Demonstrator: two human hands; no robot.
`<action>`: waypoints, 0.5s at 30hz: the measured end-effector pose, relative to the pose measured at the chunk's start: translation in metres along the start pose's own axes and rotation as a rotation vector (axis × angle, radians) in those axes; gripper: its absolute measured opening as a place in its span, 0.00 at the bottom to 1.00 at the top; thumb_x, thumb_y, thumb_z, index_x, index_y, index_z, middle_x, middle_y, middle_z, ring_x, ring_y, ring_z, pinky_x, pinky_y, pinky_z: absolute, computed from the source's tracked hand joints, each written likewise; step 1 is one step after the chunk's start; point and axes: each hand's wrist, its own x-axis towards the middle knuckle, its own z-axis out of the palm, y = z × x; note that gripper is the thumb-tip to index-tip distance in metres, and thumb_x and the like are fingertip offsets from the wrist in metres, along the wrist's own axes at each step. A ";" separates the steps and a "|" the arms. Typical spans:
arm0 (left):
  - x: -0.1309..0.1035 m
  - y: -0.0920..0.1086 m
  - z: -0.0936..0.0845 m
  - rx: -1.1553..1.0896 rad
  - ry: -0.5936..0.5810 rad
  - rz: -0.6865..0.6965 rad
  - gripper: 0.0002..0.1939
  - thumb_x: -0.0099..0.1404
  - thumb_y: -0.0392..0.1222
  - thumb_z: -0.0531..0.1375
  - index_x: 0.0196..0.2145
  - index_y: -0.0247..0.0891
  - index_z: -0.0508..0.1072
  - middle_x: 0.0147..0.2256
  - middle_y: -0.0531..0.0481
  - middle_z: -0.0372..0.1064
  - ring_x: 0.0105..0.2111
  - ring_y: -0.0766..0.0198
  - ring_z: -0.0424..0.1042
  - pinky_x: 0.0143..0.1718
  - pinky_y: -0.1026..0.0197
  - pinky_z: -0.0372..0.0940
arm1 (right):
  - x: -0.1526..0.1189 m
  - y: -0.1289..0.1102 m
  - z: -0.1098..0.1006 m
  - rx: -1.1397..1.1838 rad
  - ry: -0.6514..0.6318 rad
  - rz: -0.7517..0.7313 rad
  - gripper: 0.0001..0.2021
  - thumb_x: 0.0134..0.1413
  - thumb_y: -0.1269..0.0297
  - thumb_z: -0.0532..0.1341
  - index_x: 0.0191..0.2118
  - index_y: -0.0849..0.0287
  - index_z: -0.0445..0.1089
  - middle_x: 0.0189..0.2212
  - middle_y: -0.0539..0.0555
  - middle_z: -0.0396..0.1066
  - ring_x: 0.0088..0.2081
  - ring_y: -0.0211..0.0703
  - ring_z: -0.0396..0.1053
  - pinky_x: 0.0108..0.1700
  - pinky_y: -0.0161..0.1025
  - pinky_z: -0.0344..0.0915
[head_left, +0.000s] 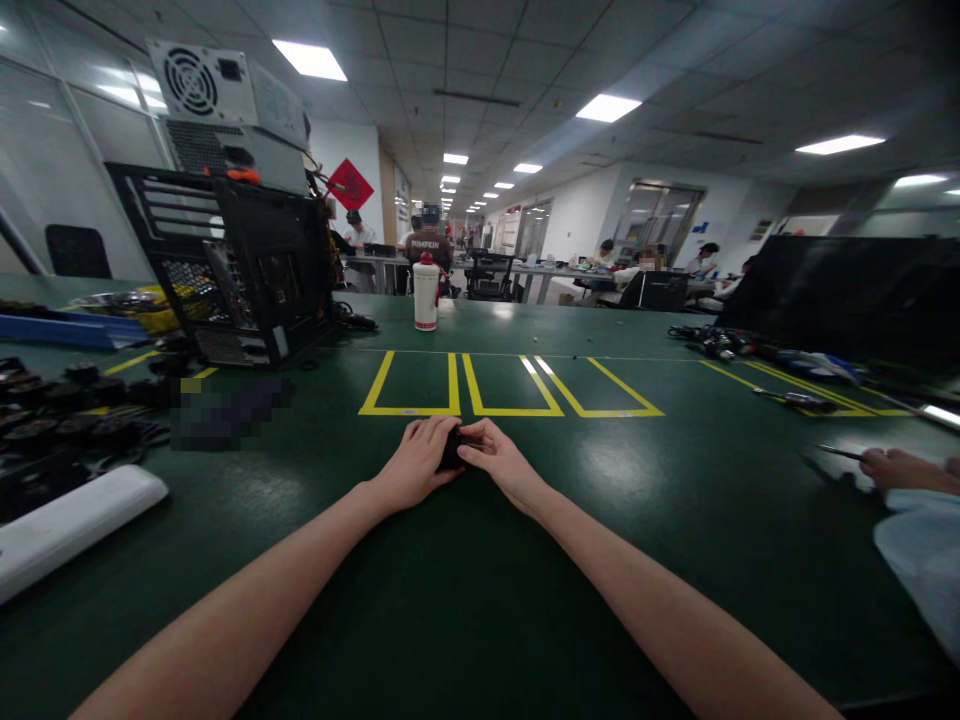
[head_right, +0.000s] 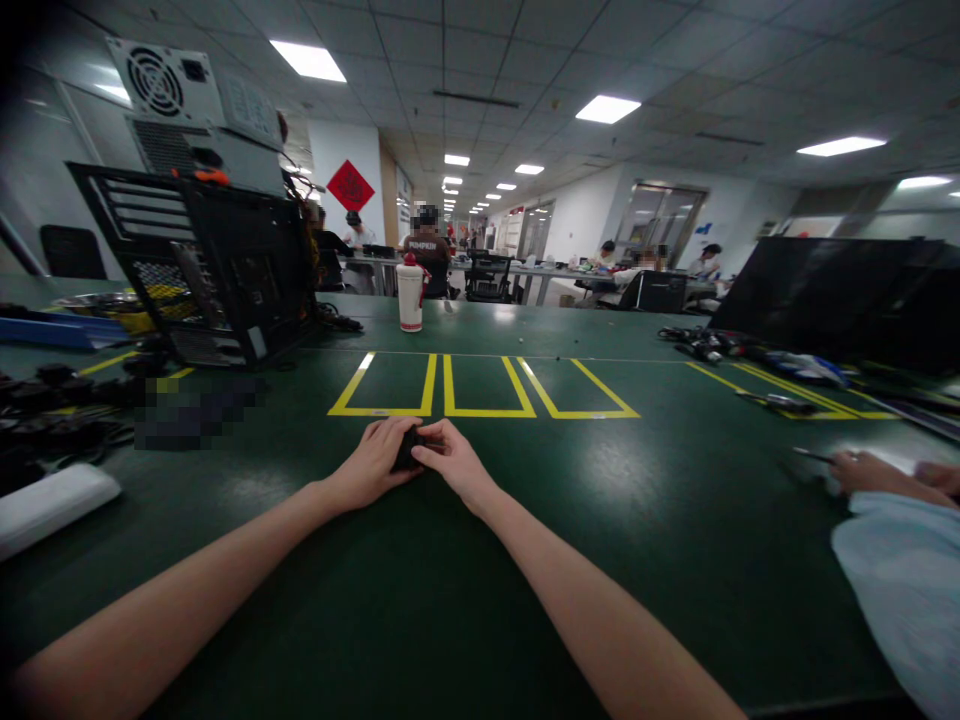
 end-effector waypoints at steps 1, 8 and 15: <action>0.000 0.000 0.000 0.000 0.002 0.000 0.28 0.56 0.41 0.58 0.51 0.40 0.50 0.49 0.43 0.56 0.50 0.52 0.57 0.50 0.47 0.50 | 0.000 0.000 0.000 -0.014 0.012 0.004 0.12 0.42 0.65 0.62 0.36 0.55 0.63 0.37 0.50 0.65 0.42 0.41 0.63 0.46 0.42 0.59; -0.001 0.001 -0.002 0.006 -0.006 0.001 0.29 0.55 0.38 0.59 0.51 0.39 0.50 0.49 0.43 0.56 0.50 0.54 0.57 0.51 0.48 0.51 | 0.000 -0.005 -0.002 0.037 -0.050 0.064 0.16 0.39 0.68 0.64 0.38 0.56 0.63 0.40 0.51 0.64 0.44 0.42 0.63 0.50 0.45 0.57; -0.001 0.000 -0.002 -0.001 -0.012 -0.001 0.29 0.55 0.39 0.58 0.52 0.39 0.50 0.50 0.43 0.56 0.50 0.54 0.57 0.51 0.48 0.50 | -0.002 0.000 -0.001 0.038 -0.042 0.020 0.15 0.39 0.67 0.64 0.37 0.55 0.62 0.39 0.51 0.64 0.44 0.42 0.63 0.47 0.44 0.60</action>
